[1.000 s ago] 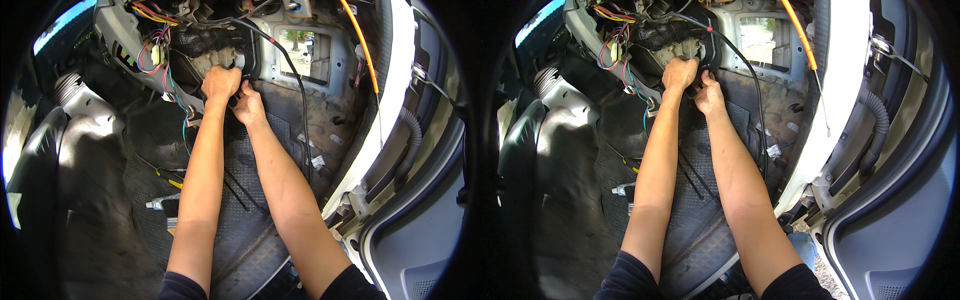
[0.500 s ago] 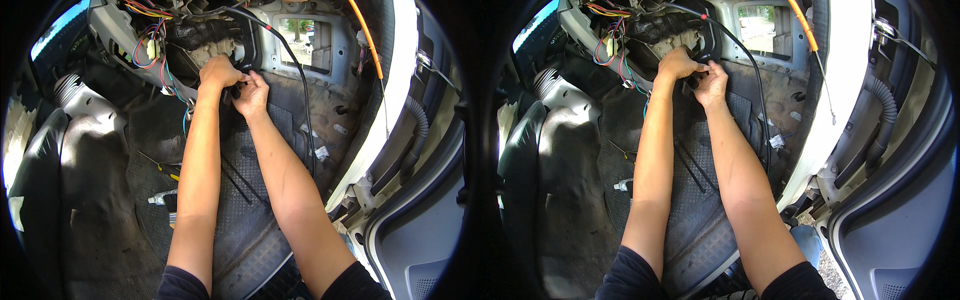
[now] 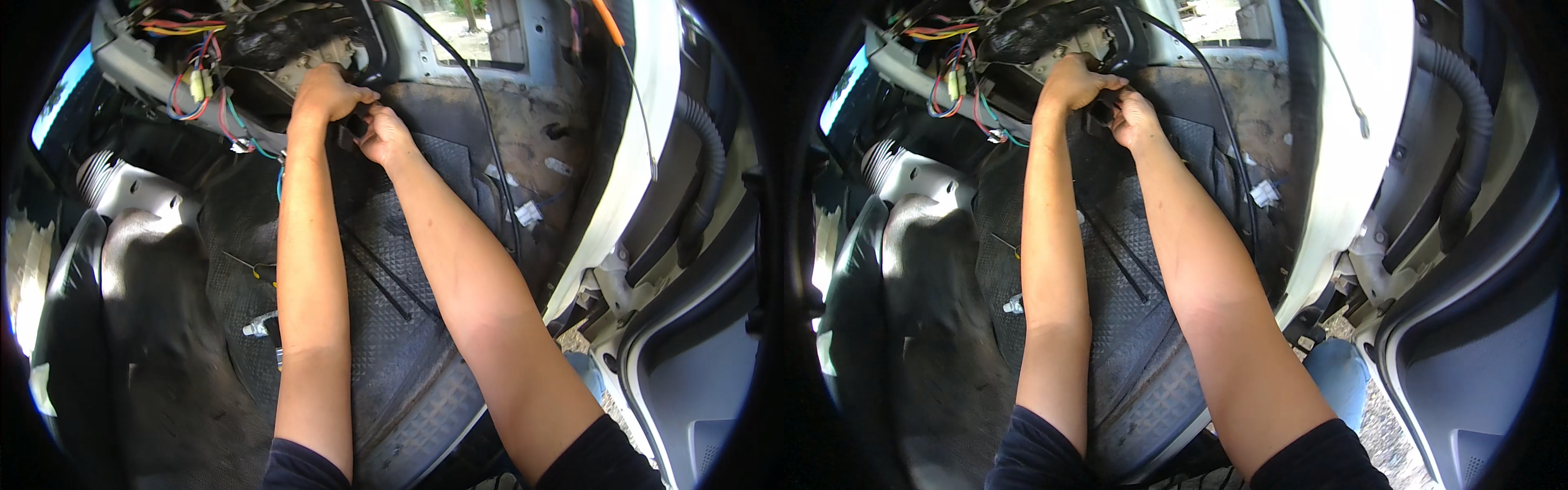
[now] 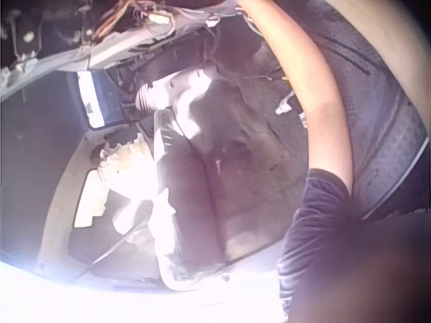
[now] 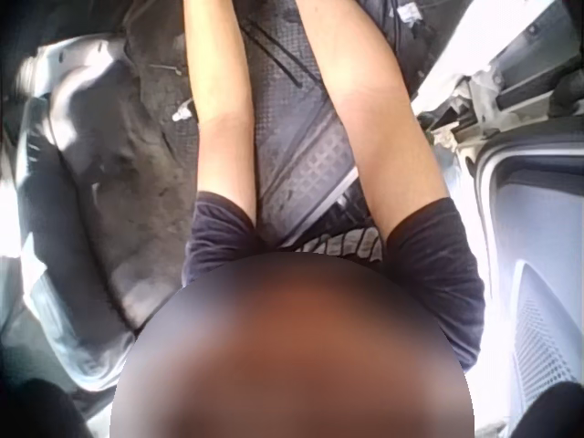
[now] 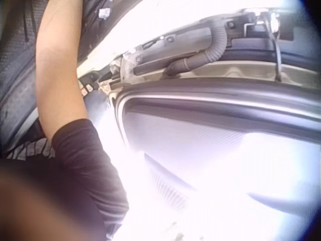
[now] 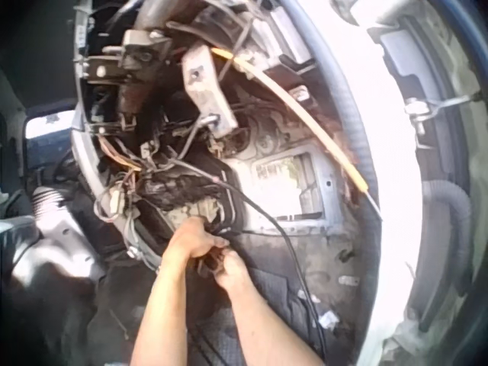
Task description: The person retrieves a package of zip ties from a shelf, opens it, and walks to a white van with its hood open. They then use the zip ties to secure and organize wires inside the engine bay.
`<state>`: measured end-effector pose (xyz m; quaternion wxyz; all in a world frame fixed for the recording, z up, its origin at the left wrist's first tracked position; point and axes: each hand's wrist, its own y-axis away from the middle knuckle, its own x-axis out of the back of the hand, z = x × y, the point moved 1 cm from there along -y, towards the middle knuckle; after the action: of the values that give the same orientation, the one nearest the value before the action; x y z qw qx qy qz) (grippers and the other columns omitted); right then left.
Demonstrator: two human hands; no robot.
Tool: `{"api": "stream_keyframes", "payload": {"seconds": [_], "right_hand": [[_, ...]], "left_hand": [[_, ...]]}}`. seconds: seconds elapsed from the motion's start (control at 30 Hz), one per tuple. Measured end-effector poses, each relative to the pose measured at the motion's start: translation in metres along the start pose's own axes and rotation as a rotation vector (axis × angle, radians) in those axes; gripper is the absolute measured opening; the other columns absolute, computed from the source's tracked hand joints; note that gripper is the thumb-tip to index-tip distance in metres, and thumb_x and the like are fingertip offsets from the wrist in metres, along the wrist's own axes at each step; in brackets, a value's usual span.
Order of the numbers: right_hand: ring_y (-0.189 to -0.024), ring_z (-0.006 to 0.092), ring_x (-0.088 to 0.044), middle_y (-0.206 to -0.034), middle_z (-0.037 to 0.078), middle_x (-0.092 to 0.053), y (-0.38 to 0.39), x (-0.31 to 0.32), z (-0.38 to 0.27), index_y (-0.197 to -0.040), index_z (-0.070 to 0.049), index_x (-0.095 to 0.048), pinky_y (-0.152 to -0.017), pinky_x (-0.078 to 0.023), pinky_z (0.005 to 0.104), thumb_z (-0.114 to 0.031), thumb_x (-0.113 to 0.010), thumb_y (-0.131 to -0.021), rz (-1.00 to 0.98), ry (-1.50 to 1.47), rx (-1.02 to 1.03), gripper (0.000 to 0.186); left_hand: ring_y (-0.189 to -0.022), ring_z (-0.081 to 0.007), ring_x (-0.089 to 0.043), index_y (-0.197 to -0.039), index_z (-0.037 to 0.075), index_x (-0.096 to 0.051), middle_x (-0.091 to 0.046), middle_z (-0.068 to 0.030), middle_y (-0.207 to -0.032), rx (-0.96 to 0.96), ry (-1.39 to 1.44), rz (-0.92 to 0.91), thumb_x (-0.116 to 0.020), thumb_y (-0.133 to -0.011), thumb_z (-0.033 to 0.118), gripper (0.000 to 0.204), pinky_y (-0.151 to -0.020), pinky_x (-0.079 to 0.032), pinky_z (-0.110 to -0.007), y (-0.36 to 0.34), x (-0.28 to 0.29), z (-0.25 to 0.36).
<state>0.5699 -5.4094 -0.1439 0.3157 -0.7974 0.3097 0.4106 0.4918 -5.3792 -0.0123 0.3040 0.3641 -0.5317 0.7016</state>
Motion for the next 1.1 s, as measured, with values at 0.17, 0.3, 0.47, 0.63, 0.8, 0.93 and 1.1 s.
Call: {"api": "stream_keyframes", "payload": {"seconds": [0.17, 0.3, 0.47, 0.63, 0.8, 0.93, 1.1], "right_hand": [[-0.112, 0.0222, -0.058, -0.122, 0.006, -0.061, -0.007, 0.002, 0.004, -0.118, -0.014, -0.057, -0.098, -0.048, 0.0455, -0.017, -0.038, -0.106, -0.004, -0.140, -0.014, 0.023], [-0.108, 0.0206, -0.060, -0.121, 0.007, -0.062, -0.011, 0.004, 0.005, -0.120, -0.013, -0.058, -0.096, -0.050, 0.0431, -0.015, -0.039, -0.106, -0.019, -0.154, 0.013, 0.024], [-0.104, 0.0206, -0.060, -0.120, 0.007, -0.062, -0.010, 0.002, 0.004, -0.123, -0.013, -0.057, -0.093, -0.051, 0.0422, -0.014, -0.039, -0.105, 0.009, -0.160, -0.021, 0.025], [-0.100, 0.0196, -0.059, -0.117, 0.006, -0.060, -0.005, -0.002, 0.000, -0.123, -0.012, -0.056, -0.090, -0.051, 0.0405, -0.009, -0.038, -0.103, 0.021, -0.150, -0.018, 0.028], [-0.088, 0.0184, -0.063, -0.109, 0.005, -0.063, -0.002, -0.005, -0.003, -0.121, -0.011, -0.055, -0.079, -0.052, 0.0398, -0.006, -0.039, -0.100, 0.049, -0.087, 0.035, 0.027], [-0.089, 0.0173, -0.057, -0.111, 0.006, -0.059, 0.001, -0.006, -0.005, -0.122, -0.010, -0.056, -0.081, -0.050, 0.0363, 0.001, -0.039, -0.096, 0.025, -0.135, 0.037, 0.033], [-0.090, 0.0191, -0.059, -0.111, 0.006, -0.059, 0.003, -0.007, -0.005, -0.121, -0.011, -0.055, -0.084, -0.052, 0.0396, 0.002, -0.039, -0.096, 0.031, -0.155, 0.048, 0.032]], "left_hand": [[-0.089, -0.0367, -0.072, -0.092, -0.009, -0.073, -0.072, -0.0275, -0.091, 0.003, -0.025, -0.018, -0.089, -0.062, 0.037, 0.057, -0.082, -0.055, -0.041, -0.004, -0.002, -0.002], [-0.087, -0.0330, -0.073, -0.096, -0.010, -0.073, -0.073, -0.0254, -0.093, -0.020, 0.101, -0.062, -0.089, -0.062, 0.034, 0.058, -0.081, -0.055, -0.039, -0.008, -0.004, -0.009], [-0.085, -0.0292, -0.073, -0.099, -0.010, -0.073, -0.074, -0.0238, -0.091, -0.055, 0.116, -0.029, -0.089, -0.064, 0.029, 0.055, -0.078, -0.055, -0.036, -0.010, -0.007, -0.012], [-0.081, -0.0282, -0.073, -0.097, -0.011, -0.073, -0.074, -0.0227, -0.088, -0.023, 0.148, -0.054, -0.090, -0.064, 0.027, 0.052, -0.076, -0.055, -0.036, -0.007, -0.004, -0.008], [-0.080, -0.0269, -0.073, -0.096, -0.011, -0.073, -0.074, -0.0222, -0.088, -0.002, 0.145, -0.046, -0.090, -0.065, 0.026, 0.051, -0.074, -0.055, -0.037, -0.002, -0.001, -0.003], [-0.078, -0.0263, -0.072, -0.096, -0.010, -0.073, -0.074, -0.0218, -0.087, -0.006, 0.165, -0.057, -0.090, -0.065, 0.026, 0.050, -0.073, -0.055, -0.037, -0.001, 0.000, -0.001], [-0.075, -0.0245, -0.072, -0.092, -0.010, -0.074, -0.074, -0.0198, -0.084, -0.007, 0.163, -0.044, -0.089, -0.066, 0.023, 0.045, -0.071, -0.054, -0.036, 0.000, 0.000, 0.000]]}}
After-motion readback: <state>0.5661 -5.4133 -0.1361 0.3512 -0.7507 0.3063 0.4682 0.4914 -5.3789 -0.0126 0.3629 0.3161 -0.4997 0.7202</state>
